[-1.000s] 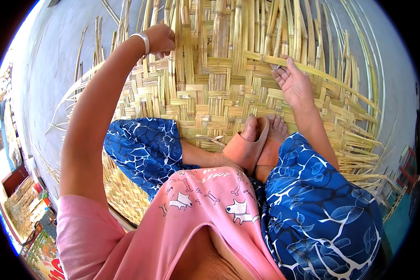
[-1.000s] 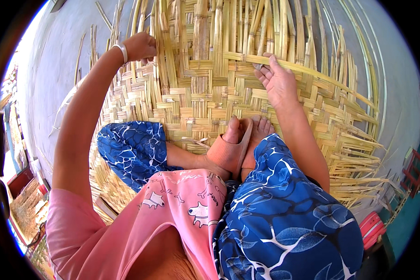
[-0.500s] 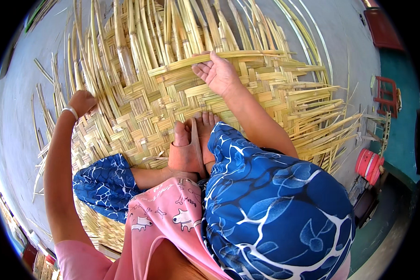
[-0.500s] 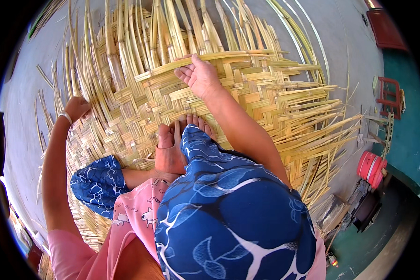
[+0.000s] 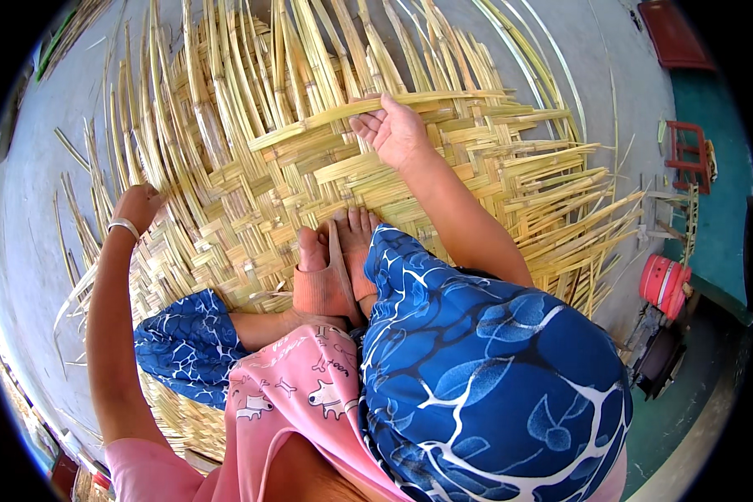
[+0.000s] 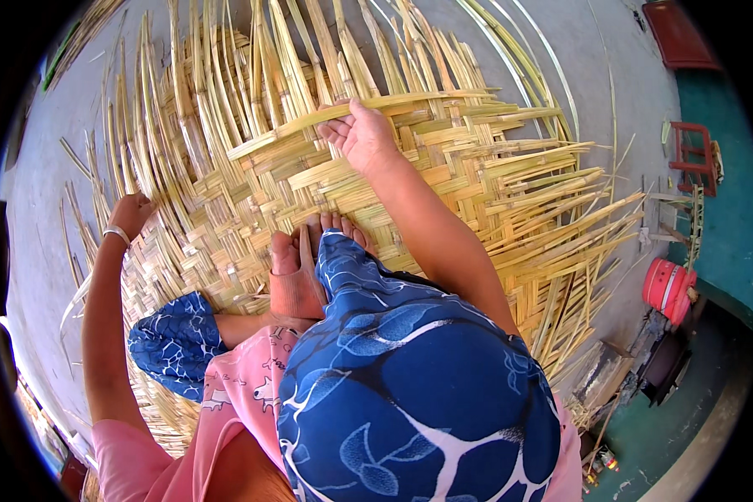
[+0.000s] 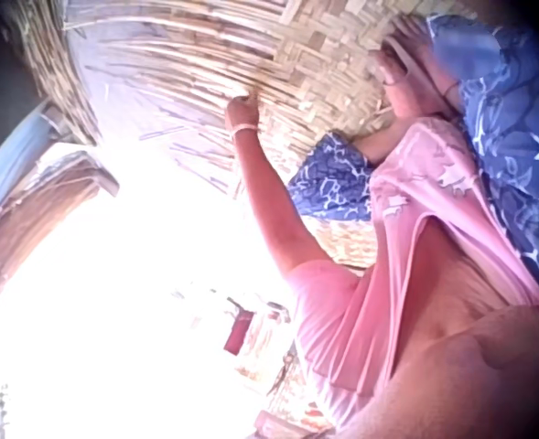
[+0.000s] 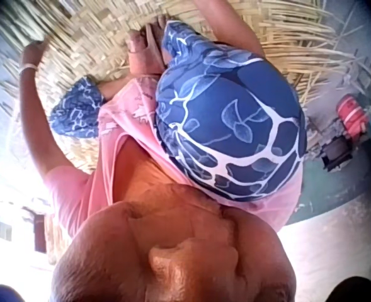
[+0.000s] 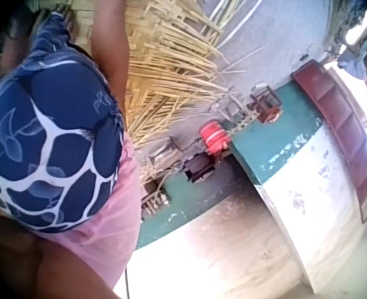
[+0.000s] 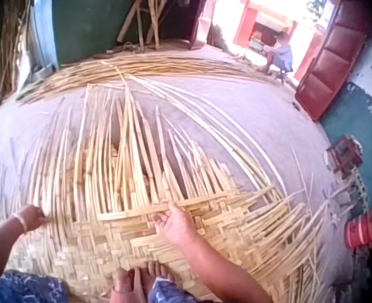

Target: The person weaves a basket by hand using thin bamboo strips. They interlace the strips in a consistent pattern, gradually building up the structure of the basket while sitting on the floor.

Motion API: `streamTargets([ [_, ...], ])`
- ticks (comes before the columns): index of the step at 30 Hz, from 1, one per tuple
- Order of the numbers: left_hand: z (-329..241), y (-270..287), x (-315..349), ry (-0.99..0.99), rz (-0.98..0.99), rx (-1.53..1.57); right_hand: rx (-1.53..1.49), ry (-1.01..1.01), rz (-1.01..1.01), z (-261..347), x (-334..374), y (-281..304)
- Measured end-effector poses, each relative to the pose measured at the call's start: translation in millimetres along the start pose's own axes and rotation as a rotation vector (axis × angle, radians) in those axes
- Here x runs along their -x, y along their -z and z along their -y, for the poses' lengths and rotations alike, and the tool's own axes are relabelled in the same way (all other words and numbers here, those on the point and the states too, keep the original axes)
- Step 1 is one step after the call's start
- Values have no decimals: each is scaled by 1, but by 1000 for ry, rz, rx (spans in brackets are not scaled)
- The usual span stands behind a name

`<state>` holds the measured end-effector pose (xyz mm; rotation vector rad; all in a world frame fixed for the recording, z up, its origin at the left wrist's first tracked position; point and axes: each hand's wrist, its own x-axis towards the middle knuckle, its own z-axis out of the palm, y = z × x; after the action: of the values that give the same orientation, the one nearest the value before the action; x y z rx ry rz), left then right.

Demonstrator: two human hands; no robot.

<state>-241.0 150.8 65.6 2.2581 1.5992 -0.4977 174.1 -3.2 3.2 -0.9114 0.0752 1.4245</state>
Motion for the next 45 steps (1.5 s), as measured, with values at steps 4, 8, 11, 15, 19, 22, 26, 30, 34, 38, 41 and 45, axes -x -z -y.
streamTargets([
  [4, 11, -2, 11, -49, 18, 60, 2, -39, -20, -1, -2, 3],
  [8, -51, 14, 11, -85, -48, -553, 38, -44, 68, 3, -6, 24],
  [11, -100, 11, 10, -265, -217, -232, 91, -37, 106, 5, 1, 22],
  [15, -157, -9, 1, -403, -177, 141, 93, -53, 210, 9, 8, 11],
  [19, -161, -26, -21, -480, -163, 247, 177, -67, 323, 22, 6, 1],
  [22, -170, -27, -21, -373, -167, 325, 341, -23, 300, 34, -3, -18],
  [26, -174, -40, -20, -256, -360, 479, 741, 56, 310, 38, -15, -58],
  [30, -177, -53, -22, -92, -477, 661, 1373, 110, 242, 38, -35, -85],
  [34, -176, -65, -30, 13, -479, 776, 2039, 395, 203, 33, -59, -95],
  [38, -176, -64, -29, 42, -452, 803, 2129, 575, 105, 28, -64, -94],
  [41, -176, -62, -30, 33, -414, 816, 2014, 569, 98, 28, -67, -88],
  [45, -175, -61, -30, 31, -404, 817, 1988, 571, 161, 29, -54, -97],
])
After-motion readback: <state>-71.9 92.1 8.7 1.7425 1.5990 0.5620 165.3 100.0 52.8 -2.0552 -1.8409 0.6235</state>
